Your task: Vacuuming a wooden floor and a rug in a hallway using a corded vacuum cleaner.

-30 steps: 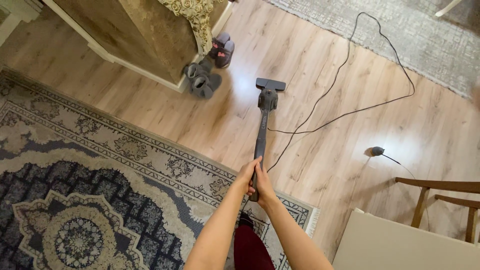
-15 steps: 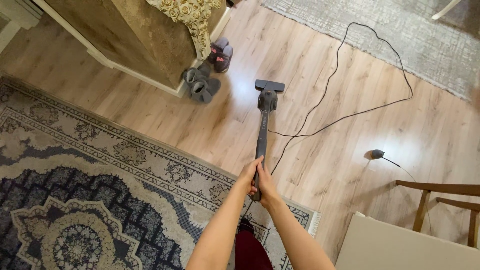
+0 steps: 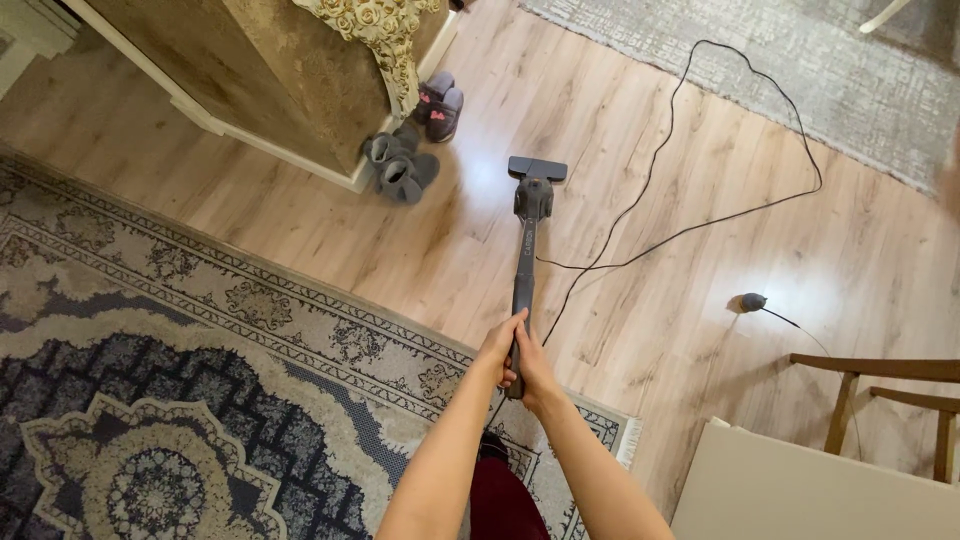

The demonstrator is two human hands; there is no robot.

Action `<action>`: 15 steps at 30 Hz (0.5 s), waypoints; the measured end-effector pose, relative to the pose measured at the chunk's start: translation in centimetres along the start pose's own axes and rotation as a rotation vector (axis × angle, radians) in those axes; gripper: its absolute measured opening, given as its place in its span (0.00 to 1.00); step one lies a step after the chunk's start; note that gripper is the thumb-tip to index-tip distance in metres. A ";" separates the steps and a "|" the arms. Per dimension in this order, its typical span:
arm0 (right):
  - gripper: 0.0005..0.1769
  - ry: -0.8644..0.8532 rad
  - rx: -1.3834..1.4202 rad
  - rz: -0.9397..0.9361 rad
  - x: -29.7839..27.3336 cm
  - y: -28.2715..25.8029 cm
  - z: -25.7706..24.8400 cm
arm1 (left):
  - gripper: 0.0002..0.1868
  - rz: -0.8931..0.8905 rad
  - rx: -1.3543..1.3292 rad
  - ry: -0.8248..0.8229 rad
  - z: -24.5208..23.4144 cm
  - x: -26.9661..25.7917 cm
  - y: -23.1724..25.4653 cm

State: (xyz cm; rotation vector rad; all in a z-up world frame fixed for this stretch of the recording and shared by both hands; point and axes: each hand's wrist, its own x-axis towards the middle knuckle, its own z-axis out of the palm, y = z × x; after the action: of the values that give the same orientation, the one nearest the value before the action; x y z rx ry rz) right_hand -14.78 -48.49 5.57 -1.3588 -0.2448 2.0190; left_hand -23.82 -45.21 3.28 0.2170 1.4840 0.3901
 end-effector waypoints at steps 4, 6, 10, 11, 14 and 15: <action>0.20 -0.022 0.003 -0.027 0.1 0.4 0.3 | 0.35 0.026 -0.025 -0.002 -0.5 1.0 -0.6; 0.19 -0.013 0.025 0.000 0.1 0.7 0.5 | 0.35 0.010 0.001 0.021 -0.7 0.6 -0.6; 0.20 -0.008 0.012 -0.013 0.0 1.2 0.4 | 0.36 -0.033 0.010 0.025 -1.0 0.6 -1.0; 0.18 0.011 -0.008 -0.011 -0.4 1.1 0.7 | 0.36 -0.013 0.003 0.015 -1.0 0.7 -1.2; 0.18 0.012 -0.019 -0.021 -0.4 1.3 0.5 | 0.36 0.011 -0.015 0.002 -0.9 0.1 -1.2; 0.18 -0.006 -0.008 -0.031 -0.3 1.4 0.3 | 0.35 0.012 -0.026 0.001 -0.8 -0.2 -1.1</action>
State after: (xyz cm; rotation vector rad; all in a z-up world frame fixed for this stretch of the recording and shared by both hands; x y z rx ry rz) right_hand -15.61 -49.68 5.21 -1.3468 -0.2755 1.9985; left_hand -24.50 -46.42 3.02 0.2053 1.4780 0.4189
